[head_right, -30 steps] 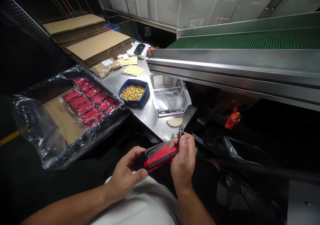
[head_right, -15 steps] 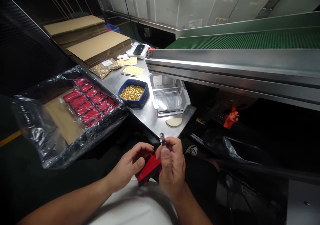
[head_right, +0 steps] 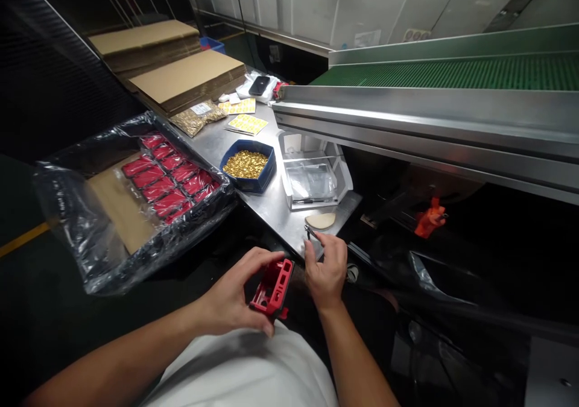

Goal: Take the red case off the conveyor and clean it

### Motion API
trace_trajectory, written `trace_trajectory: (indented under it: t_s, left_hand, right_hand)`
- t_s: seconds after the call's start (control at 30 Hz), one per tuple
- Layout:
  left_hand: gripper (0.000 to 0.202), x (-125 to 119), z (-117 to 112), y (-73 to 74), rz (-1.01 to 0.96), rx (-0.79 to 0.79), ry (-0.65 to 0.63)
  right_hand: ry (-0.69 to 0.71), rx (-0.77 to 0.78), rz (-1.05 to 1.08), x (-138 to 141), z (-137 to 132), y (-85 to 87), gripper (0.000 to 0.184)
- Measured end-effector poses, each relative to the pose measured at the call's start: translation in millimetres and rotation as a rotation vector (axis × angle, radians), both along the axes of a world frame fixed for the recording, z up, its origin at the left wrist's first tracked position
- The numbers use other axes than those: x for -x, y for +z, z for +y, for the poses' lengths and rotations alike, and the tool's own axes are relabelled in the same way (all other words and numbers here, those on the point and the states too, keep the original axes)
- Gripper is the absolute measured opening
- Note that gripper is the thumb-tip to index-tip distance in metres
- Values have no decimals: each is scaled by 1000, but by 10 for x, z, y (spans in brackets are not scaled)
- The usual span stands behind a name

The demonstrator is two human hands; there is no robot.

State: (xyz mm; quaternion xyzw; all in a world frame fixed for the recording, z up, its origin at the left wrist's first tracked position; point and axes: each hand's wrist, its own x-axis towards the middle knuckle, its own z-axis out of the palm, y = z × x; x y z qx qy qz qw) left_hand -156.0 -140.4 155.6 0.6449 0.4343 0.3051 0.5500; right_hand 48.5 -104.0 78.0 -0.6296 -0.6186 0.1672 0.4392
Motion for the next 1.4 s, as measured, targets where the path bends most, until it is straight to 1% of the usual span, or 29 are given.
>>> trace_trajectory:
  t_s: [0.07, 0.1, 0.13, 0.17, 0.23, 0.27, 0.37, 0.47, 0.53, 0.6, 0.67, 0.73, 0.8, 0.83, 0.9, 1.0, 1.07, 1.13, 1.2, 1.23, 1.3, 1.33, 1.4]
  left_hand:
    - [101, 28, -6, 12, 15, -23, 1]
    - [101, 41, -11, 20, 23, -39, 2]
    - [100, 52, -18, 27, 33, -57, 4]
    - [99, 62, -27, 35, 43, -76, 7]
    - [97, 78, -45, 47, 69, -110, 16]
    - [96, 83, -54, 49, 88, -127, 22]
    - [91, 93, -77, 36, 162, -192, 49]
    - [87, 103, -103, -13, 190, -311, 58]
    - [86, 117, -128, -80, 167, -346, 59]
    - [87, 141, -153, -193, 156, -294, 54]
    - [90, 178, -171, -343, 177, -197, 26]
    - [94, 228, -194, -490, 199, -97, -29]
    - [94, 293, -236, -597, 206, -8, -73]
    - [91, 330, -265, -629, 196, 31, -84]
    - [82, 399, -331, -653, 150, 92, -52]
    - [60, 463, -437, -638, 81, 156, 76]
    - [51, 477, -503, -639, 58, 209, 170]
    - [57, 484, -557, -679, 21, 299, 289]
    - [67, 502, -585, -767, -61, 414, 407]
    - [67, 516, -586, -825, -117, 476, 449]
    - [54, 553, -564, -951, -223, 568, 493]
    - [44, 574, -543, -1010, -253, 581, 513]
    - [24, 616, -494, -1104, -241, 552, 590]
  right_hand:
    - [91, 67, -192, -78, 58, -300, 28]
    - [119, 92, -239, -98, 67, -404, 28]
    - [131, 92, -249, -107, 66, -471, 29]
    - [127, 68, -231, -106, 59, -506, 30]
    - [105, 10, -185, -93, 41, -507, 33]
    - [111, 9, -173, -87, 35, -494, 33]
    - [143, 80, -175, -94, 26, -484, 30]
    - [94, 54, -173, -125, 14, -538, 33]
    - [89, 64, -214, -138, 10, -587, 32]
    - [116, 112, -263, -136, 28, -635, 30]
    - [138, 128, -269, -121, 70, -669, 31]
    - [156, 126, -273, -92, 112, -674, 31]
    - [165, 128, -275, -52, 133, -648, 32]
    - [161, 130, -264, -30, 136, -626, 34]
    - [150, 131, -213, 12, 138, -563, 37]
    - [154, 123, -113, 52, 208, -425, 32]
    - [175, 128, -75, 67, 361, -316, 26]
    - [197, 147, -75, 82, 625, -214, 26]
    - [214, 166, -96, 99, 976, -140, 29]
    - [221, 175, -108, 110, 1167, -117, 31]
    - [247, 203, -127, 135, 1529, -94, 32]
    - [267, 222, -138, 151, 1684, -92, 31]
    - [312, 265, -163, 186, 1920, -96, 26]
